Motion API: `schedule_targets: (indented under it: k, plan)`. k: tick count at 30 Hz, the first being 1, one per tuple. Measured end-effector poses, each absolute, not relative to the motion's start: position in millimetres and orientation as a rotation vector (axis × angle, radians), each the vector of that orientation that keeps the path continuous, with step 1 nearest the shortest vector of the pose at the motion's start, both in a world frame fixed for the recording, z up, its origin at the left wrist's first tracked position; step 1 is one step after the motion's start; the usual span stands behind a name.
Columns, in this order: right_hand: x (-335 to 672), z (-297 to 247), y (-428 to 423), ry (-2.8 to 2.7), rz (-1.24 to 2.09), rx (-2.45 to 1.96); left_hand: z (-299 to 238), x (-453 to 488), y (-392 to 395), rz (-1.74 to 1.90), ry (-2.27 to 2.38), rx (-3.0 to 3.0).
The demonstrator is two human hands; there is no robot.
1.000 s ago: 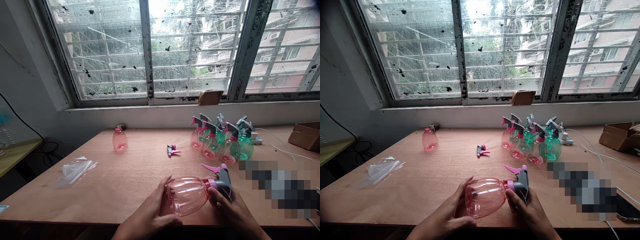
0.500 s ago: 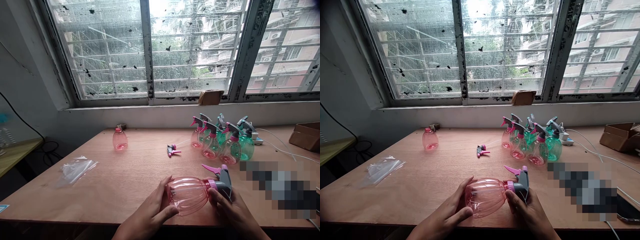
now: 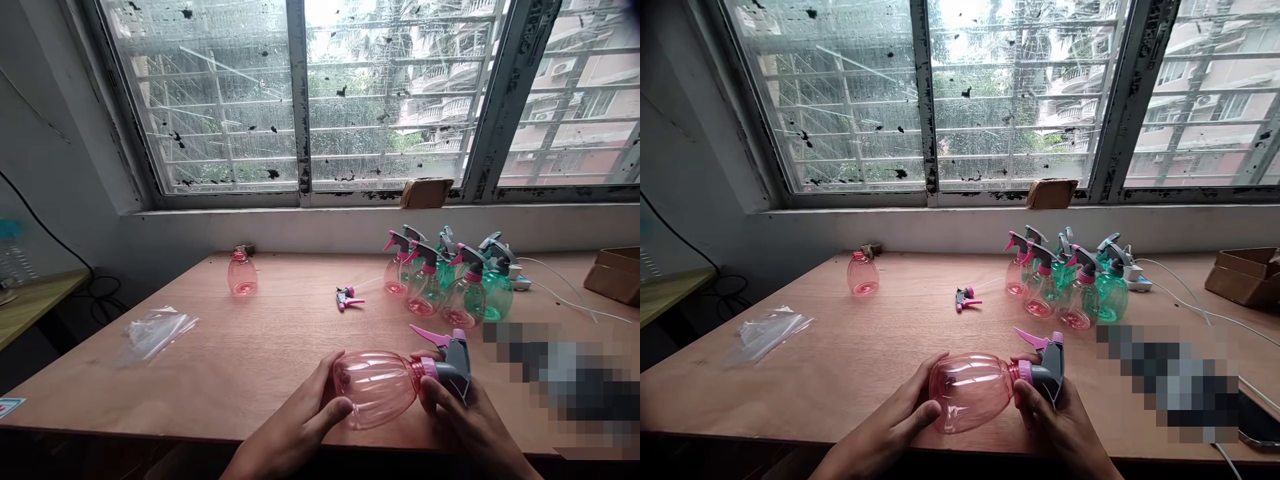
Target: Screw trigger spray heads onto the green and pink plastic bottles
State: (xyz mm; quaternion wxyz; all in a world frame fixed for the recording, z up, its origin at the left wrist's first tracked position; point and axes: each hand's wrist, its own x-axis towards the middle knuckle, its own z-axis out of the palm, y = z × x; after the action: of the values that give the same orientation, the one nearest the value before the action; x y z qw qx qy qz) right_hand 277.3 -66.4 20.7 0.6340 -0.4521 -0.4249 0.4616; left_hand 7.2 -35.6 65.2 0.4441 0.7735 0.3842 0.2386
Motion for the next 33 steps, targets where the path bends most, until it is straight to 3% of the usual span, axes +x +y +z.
schedule_targets:
  k: [33]
  plan:
    - [277.7, 30.3, -69.8, -1.038, 1.037, -1.145, 67.2, 9.0, -37.5, 0.507, 1.004, 1.976]
